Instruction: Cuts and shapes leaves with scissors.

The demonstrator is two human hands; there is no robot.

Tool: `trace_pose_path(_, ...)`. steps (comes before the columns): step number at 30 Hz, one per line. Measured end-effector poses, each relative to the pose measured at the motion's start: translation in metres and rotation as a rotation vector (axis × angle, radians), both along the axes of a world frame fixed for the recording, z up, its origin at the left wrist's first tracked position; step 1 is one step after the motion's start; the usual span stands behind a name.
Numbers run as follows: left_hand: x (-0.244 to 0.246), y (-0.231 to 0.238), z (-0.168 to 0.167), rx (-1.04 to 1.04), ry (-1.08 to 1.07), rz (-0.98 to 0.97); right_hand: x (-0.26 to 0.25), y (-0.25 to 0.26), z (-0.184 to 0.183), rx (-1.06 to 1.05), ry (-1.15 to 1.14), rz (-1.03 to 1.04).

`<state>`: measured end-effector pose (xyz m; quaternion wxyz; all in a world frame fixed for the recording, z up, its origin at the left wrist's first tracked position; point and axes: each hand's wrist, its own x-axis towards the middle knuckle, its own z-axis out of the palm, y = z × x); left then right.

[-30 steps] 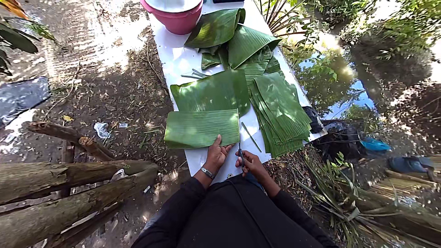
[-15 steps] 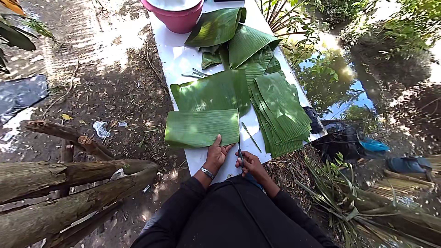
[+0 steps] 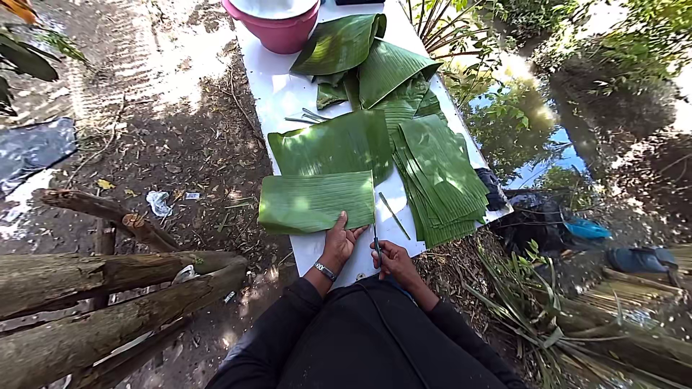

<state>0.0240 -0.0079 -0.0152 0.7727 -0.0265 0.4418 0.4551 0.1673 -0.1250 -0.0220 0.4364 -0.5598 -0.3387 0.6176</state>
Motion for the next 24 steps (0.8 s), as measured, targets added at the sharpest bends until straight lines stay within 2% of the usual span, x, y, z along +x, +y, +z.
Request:
trace_pose_path(11,-0.001,-0.004,-0.003,0.035,0.017,-0.039,0.002,0.012,0.012,-0.08,-0.013,-0.002)
trace_pose_path(24,-0.003,-0.004,-0.004,0.037,0.009,-0.052,-0.001,0.016,0.01,-0.032,-0.069,-0.024)
